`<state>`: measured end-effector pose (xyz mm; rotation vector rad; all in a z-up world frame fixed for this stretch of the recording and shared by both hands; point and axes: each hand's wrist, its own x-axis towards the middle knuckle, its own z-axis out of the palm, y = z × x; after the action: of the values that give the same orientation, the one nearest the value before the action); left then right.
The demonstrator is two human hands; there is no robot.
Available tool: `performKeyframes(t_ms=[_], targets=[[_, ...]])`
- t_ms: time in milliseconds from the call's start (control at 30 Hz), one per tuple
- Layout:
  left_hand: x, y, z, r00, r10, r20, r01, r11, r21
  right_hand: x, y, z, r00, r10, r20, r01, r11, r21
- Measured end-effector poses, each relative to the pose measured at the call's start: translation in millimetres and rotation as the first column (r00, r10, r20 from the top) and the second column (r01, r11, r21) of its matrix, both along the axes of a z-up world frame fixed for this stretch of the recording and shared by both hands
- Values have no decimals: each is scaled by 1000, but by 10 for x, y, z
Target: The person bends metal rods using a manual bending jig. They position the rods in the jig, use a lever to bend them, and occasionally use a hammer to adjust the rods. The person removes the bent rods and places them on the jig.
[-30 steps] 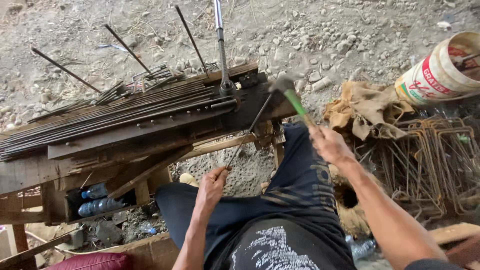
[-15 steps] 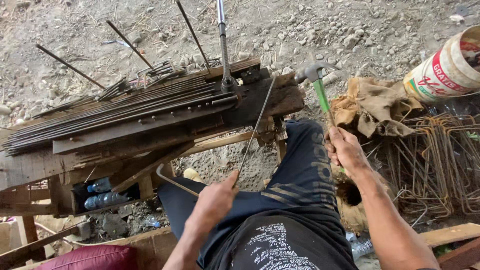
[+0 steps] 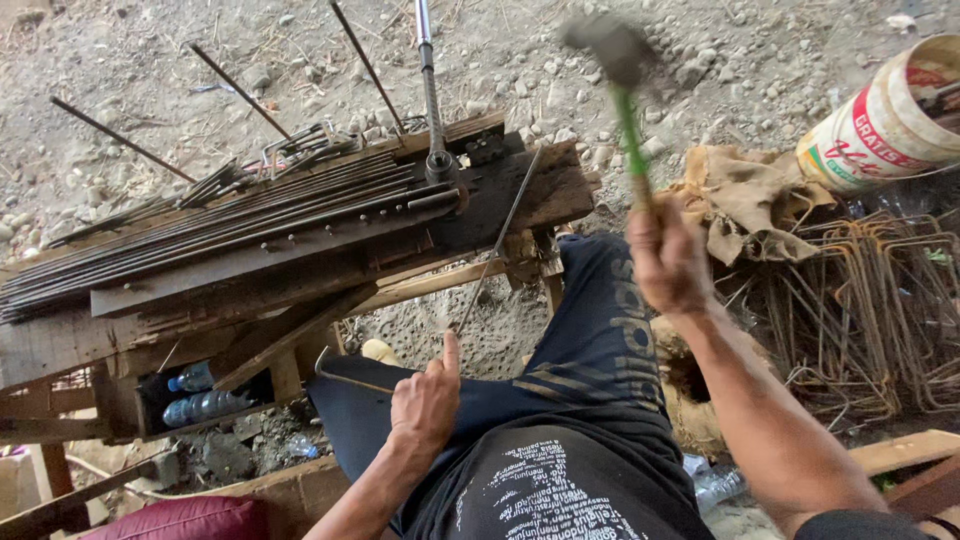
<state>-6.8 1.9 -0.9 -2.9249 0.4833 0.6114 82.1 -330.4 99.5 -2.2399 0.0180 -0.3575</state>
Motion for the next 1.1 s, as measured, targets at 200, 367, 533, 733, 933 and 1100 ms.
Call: performKeyframes(t_ms=[200,367,533,733,933,1100], targets=[[47,-18,215,994,-15,-113,24,997,73,246,-182,-118,744,52,-667,-136,988,-75],[18,-10,197,994,-5,-108,9,999,41,56,-31,-159,926,115,-359,-65,987,149],[105,-12,392,977,57,-204,-58,998,0,117,-220,-400,889,106,-445,-148,987,-61],[194,283,156,950,33,-311,-149,921,-359,1,-261,-93,798,100,-595,-68,995,77],[244,338,-109,836,214,-505,-471,752,-461,-127,-49,-309,962,-18,-273,70,981,179],[223,326,36,824,244,-512,-524,670,-525,-55,-93,-499,805,2,-593,97,986,134]])
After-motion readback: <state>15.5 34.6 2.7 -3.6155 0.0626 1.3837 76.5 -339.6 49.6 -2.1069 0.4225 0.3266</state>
